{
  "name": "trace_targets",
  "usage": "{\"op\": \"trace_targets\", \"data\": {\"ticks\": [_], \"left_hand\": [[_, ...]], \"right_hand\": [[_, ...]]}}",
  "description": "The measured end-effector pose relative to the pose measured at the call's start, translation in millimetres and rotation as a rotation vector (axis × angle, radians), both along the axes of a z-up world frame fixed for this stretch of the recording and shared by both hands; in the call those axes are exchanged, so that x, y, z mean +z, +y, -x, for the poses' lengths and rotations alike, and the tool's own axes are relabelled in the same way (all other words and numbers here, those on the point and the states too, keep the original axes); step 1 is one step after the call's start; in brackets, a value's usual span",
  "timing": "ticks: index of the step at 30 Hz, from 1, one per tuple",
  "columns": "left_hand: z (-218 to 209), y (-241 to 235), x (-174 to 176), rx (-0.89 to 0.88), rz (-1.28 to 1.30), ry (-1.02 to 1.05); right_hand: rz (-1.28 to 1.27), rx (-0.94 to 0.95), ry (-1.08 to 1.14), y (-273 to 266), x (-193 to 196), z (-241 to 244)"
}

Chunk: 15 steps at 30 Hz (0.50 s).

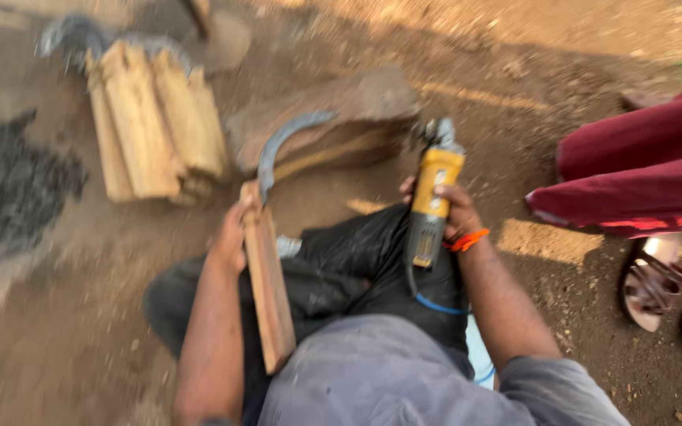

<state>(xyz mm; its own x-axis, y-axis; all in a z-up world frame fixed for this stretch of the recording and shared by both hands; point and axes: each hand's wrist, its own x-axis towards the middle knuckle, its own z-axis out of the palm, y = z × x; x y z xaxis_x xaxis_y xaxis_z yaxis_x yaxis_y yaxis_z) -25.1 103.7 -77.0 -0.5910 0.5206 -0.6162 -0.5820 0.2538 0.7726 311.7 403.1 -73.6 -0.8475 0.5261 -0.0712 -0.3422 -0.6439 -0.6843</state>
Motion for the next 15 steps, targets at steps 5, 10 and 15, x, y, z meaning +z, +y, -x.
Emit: {"op": "trace_targets", "data": {"ticks": [5, 10, 15], "left_hand": [[-11, 2, 6, -0.049, -0.311, -0.116], [-21, 7, 15, -0.068, -0.258, 0.015], [-23, 16, 8, 0.002, -0.322, 0.05]], "right_hand": [[-0.01, -0.027, -0.072, 5, 0, -1], [-0.043, -0.026, -0.148, -4, 13, 4], [-0.34, -0.081, -0.459, -9, 41, 24]]}}
